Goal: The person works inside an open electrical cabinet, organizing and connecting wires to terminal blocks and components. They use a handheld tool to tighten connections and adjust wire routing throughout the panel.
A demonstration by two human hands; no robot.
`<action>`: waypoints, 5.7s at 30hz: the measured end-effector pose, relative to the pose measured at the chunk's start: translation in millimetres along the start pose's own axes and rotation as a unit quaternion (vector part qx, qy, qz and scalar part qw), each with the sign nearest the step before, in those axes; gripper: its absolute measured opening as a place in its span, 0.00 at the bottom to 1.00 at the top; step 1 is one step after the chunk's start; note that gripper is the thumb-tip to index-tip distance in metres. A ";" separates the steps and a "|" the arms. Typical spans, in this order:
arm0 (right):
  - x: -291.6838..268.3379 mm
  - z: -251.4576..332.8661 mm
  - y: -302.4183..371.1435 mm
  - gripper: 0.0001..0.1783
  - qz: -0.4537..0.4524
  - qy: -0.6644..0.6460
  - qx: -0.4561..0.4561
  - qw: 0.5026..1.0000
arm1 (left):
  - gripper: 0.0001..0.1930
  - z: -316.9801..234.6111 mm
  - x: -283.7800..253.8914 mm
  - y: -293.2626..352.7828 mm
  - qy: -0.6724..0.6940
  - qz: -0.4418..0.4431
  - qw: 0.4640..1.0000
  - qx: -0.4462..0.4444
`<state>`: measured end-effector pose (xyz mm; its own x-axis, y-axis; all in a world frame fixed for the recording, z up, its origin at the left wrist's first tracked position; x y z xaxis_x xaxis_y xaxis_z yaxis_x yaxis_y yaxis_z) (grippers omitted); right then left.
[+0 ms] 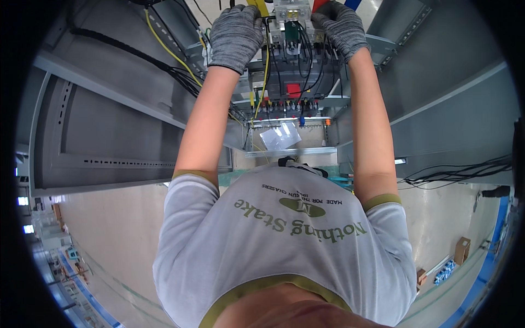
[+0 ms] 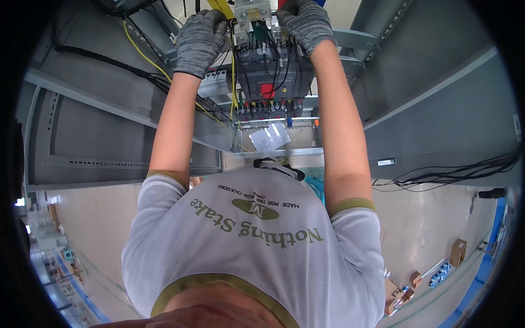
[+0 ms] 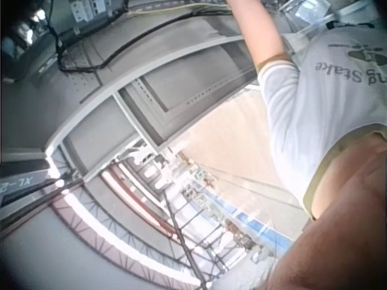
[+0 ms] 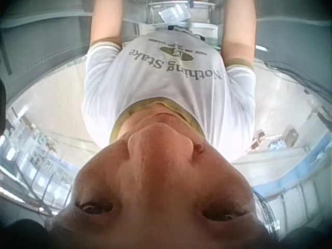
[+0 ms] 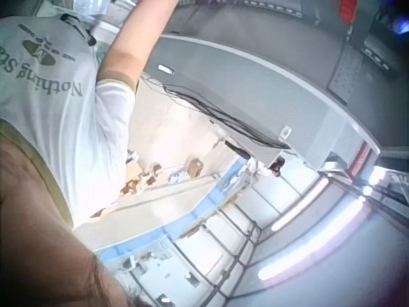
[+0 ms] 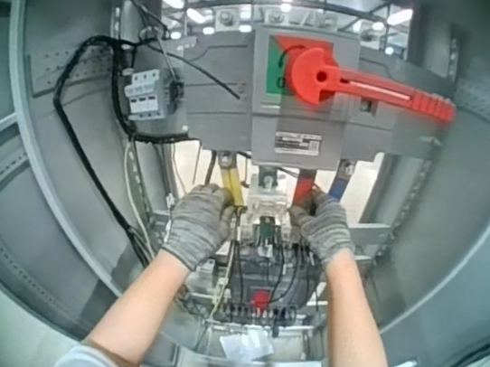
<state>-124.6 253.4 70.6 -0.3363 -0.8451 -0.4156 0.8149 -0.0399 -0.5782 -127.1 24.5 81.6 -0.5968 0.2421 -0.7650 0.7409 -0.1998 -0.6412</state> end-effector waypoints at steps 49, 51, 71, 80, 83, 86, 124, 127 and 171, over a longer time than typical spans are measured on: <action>5.5 0.5 13.2 0.05 -0.061 -0.060 0.080 0.993 | 0.16 -6.5 53.9 104.7 0.630 0.015 0.747 -0.211; 3.3 0.3 12.0 0.05 -0.069 -0.059 0.080 0.993 | 0.18 -16.1 53.6 106.5 0.592 0.040 0.787 -0.170; 3.1 -12.0 10.8 0.05 -0.057 -0.084 0.081 0.992 | 0.10 -20.9 46.2 82.8 0.879 0.216 0.344 -0.248; 3.3 -11.1 10.7 0.04 -0.051 -0.099 0.094 0.989 | 0.19 -5.7 55.4 87.8 0.847 0.290 0.372 -0.245; 5.9 -11.3 8.1 0.04 -0.041 -0.094 0.086 0.991 | 0.19 -1.3 69.1 87.2 0.843 0.307 0.377 -0.232; 5.4 -15.4 7.9 0.04 -0.042 -0.107 0.090 0.989 | 0.22 -3.2 51.7 89.3 0.825 0.274 0.439 -0.227; 7.1 -8.6 7.8 0.04 -0.054 -0.125 0.046 0.990 | 0.11 52.1 39.9 -2.9 0.521 0.030 0.836 -0.170; 7.1 -4.8 15.3 0.04 -0.083 -0.077 0.031 0.993 | 0.10 49.6 60.4 1.6 0.729 0.117 0.621 -0.261; 23.8 39.0 108.7 0.12 0.011 -0.577 0.313 0.754 | 0.15 38.7 9.9 39.6 0.688 0.014 0.708 -0.158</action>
<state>-25.6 208.2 25.2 0.0209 -0.7366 0.6761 0.9990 0.0424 0.0153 -115.6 -17.7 46.2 0.1242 0.9815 0.1455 0.9084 -0.0534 -0.4146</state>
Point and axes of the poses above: each hand's wrist, its own y-axis away from the middle knuckle, its own x-axis out of the palm, z = x × y, the point moved 5 cm from there along -y, towards the middle knuckle, and after that the axes turned 8 degrees about -x, right-handed, at the moved point
